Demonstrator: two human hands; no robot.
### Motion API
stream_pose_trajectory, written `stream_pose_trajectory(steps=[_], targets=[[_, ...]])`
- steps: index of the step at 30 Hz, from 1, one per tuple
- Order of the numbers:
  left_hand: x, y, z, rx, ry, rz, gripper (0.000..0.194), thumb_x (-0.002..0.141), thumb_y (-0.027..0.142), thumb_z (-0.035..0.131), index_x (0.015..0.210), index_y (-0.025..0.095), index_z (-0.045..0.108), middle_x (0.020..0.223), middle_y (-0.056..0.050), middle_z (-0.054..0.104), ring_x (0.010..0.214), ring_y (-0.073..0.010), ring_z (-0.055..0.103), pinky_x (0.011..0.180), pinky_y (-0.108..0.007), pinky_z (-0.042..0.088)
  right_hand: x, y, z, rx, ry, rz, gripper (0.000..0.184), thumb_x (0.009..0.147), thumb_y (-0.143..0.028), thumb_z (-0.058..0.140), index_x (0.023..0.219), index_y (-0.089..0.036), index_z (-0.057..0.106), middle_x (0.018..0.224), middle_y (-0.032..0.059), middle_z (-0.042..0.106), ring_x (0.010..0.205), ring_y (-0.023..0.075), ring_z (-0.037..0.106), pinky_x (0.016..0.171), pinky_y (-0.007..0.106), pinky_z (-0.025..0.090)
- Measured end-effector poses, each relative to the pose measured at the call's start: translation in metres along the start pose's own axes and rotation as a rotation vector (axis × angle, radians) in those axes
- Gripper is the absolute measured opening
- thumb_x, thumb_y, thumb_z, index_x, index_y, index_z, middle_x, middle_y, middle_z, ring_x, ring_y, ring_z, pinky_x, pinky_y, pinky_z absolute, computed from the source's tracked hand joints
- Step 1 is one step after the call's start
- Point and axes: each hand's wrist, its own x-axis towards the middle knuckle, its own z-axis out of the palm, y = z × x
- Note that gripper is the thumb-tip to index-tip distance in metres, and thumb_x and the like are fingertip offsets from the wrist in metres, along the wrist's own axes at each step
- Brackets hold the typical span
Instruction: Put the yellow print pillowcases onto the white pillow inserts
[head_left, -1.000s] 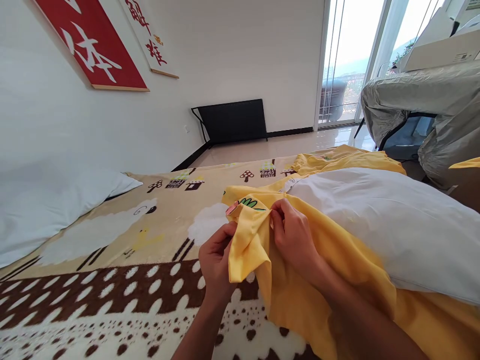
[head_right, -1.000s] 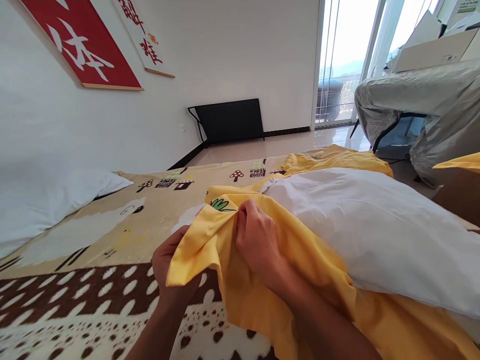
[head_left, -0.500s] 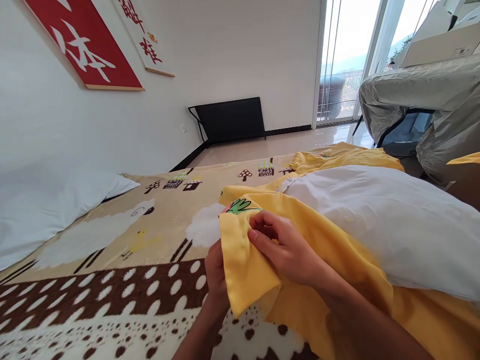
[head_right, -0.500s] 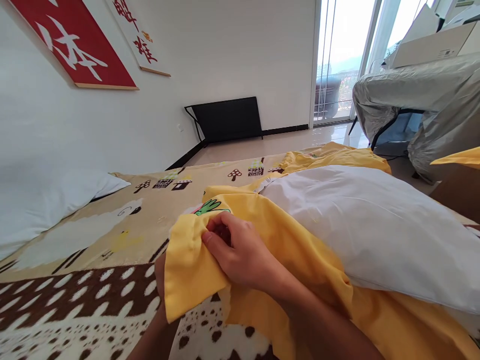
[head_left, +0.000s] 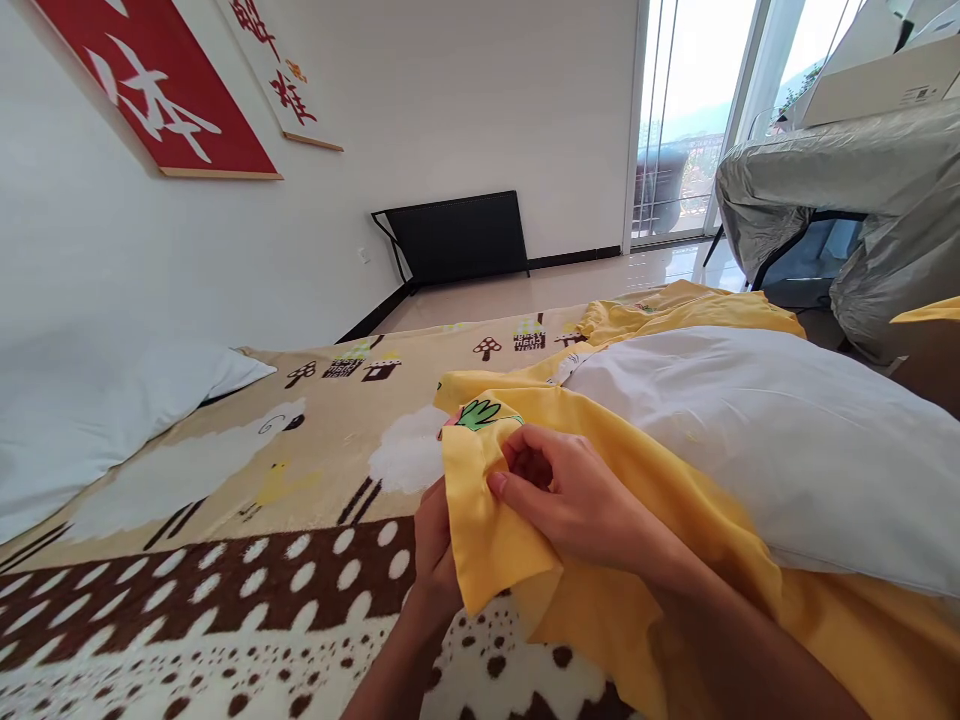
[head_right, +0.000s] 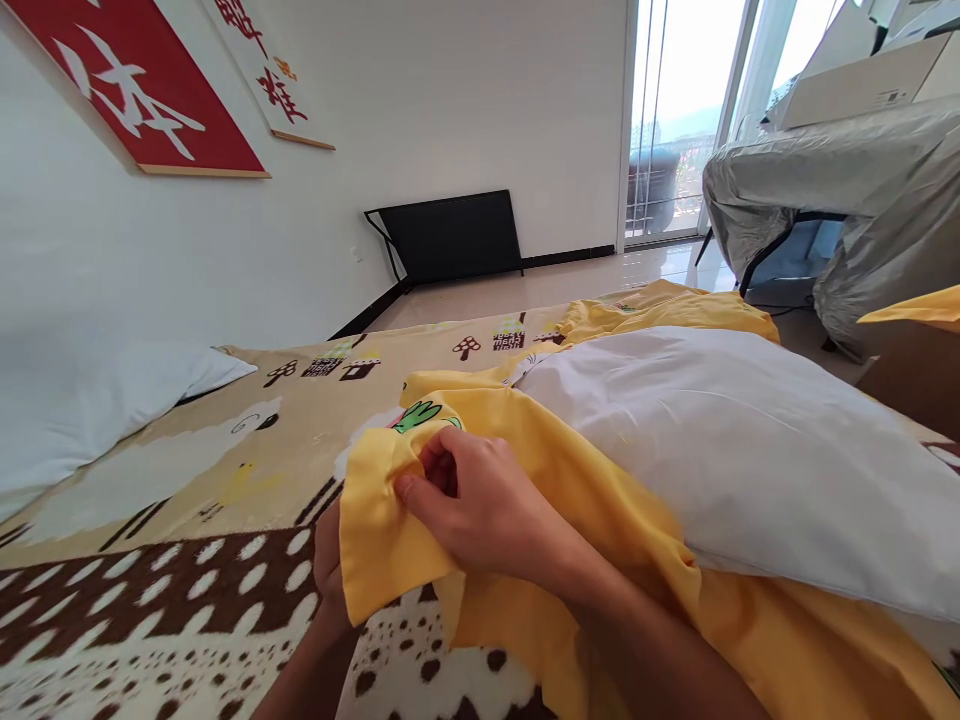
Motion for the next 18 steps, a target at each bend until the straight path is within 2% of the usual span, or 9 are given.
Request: stream_pose_trajectory(steps=[3,8,13,18], targets=[[0.004,0.011,0.003,0.023,-0.024,0.074,0.029,0.067,0.041,0.062,0.053,0.017,0.052,0.052,0.000,0.049,0.051,-0.0125,0.039,0.047,-0.025,0.038,0.003,0.002,0.000,-0.011,0.041,0.012,0.016,0.077,-0.022,0.051,0.063,-0.019,0.045,0.059,-0.0052,0.048,0.054,0.0077,0.040,0.048,0.019,0.032],[0.008,0.024,0.008,0.093,-0.011,0.100,0.029,0.066,0.041,0.064,0.053,0.017,0.055,0.050,0.000,0.052,0.050,-0.0134,0.044,0.049,-0.024,0.042,0.007,0.006,0.003,-0.011,0.062,0.006,0.015,0.070,-0.018,0.050,0.059,-0.019,0.040,0.057,-0.0061,0.044,0.054,0.0073,0.036,0.048,0.019,0.030],[0.007,0.023,0.006,0.130,0.043,0.088,0.026,0.071,0.035,0.060,0.054,0.016,0.056,0.051,0.000,0.051,0.051,-0.0124,0.041,0.048,-0.023,0.039,0.007,0.009,0.002,0.068,0.015,0.019,0.013,0.069,-0.018,0.049,0.061,-0.019,0.038,0.056,-0.0066,0.040,0.053,0.0068,0.034,0.046,0.019,0.028],[0.008,0.020,0.001,0.163,0.127,0.091,0.024,0.076,0.033,0.056,0.059,0.016,0.053,0.053,0.002,0.047,0.051,-0.0103,0.039,0.047,-0.020,0.035,0.008,0.011,0.000,0.196,-0.021,0.067,0.008,0.071,-0.018,0.047,0.065,-0.019,0.042,0.056,-0.0057,0.046,0.051,0.0069,0.040,0.045,0.018,0.032]])
